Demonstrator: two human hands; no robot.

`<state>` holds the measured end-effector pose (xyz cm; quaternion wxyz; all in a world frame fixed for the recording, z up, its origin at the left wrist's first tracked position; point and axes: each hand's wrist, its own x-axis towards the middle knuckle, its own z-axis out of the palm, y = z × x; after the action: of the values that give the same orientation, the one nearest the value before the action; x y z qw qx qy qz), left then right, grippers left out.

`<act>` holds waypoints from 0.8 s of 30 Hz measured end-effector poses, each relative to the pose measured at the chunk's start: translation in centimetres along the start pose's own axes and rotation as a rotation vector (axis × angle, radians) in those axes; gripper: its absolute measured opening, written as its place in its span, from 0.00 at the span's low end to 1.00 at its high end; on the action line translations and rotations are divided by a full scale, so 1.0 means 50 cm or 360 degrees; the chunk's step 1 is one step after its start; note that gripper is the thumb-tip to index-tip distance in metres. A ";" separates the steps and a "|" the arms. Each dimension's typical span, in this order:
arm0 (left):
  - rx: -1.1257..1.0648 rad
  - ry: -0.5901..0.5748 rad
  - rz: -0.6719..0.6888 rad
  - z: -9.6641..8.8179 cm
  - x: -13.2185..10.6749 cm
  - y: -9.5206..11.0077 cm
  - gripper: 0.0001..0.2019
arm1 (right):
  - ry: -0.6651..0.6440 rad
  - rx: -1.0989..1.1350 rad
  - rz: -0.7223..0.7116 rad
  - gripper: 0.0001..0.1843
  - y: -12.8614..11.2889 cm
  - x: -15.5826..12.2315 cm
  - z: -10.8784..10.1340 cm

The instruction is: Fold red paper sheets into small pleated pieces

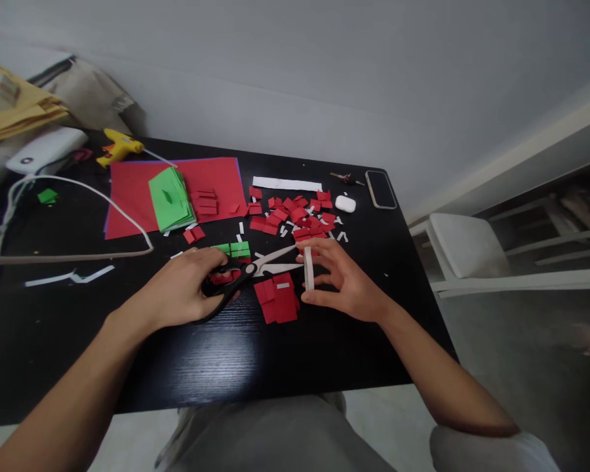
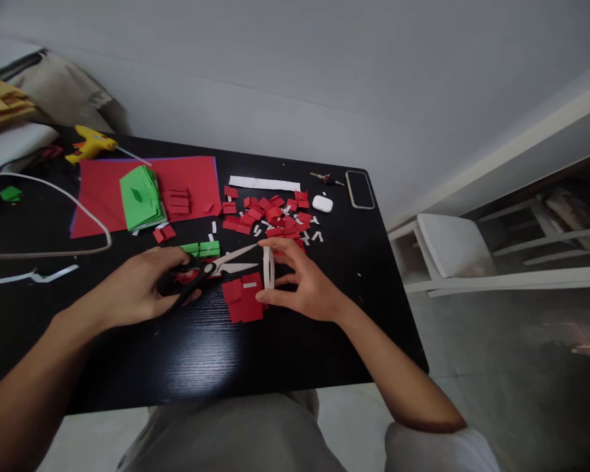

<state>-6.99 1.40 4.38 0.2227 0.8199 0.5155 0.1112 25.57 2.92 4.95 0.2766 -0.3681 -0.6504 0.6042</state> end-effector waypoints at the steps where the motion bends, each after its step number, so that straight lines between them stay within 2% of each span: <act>1: 0.0006 -0.0002 0.0000 0.000 0.000 -0.001 0.15 | 0.0005 -0.0026 -0.0008 0.39 0.000 0.000 0.000; 7: 0.0034 -0.0037 -0.0003 -0.001 0.002 -0.003 0.16 | -0.0047 -0.0168 -0.0036 0.34 0.002 -0.004 0.005; 12: 0.0048 -0.0082 0.0020 -0.004 0.005 0.002 0.16 | -0.0144 -0.0185 0.0005 0.35 -0.007 -0.005 0.004; 20: 0.0125 -0.0091 0.0029 -0.004 0.007 0.011 0.17 | -0.0150 -0.0230 0.0033 0.38 -0.015 -0.006 0.002; 24: 0.0171 -0.0134 0.0019 -0.004 0.008 0.009 0.14 | -0.0162 -0.0304 0.0022 0.38 -0.017 -0.005 0.001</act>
<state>-6.54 1.63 4.75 0.1990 0.8377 0.5061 0.0502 25.55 2.66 5.78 0.2027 -0.3662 -0.7157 0.5592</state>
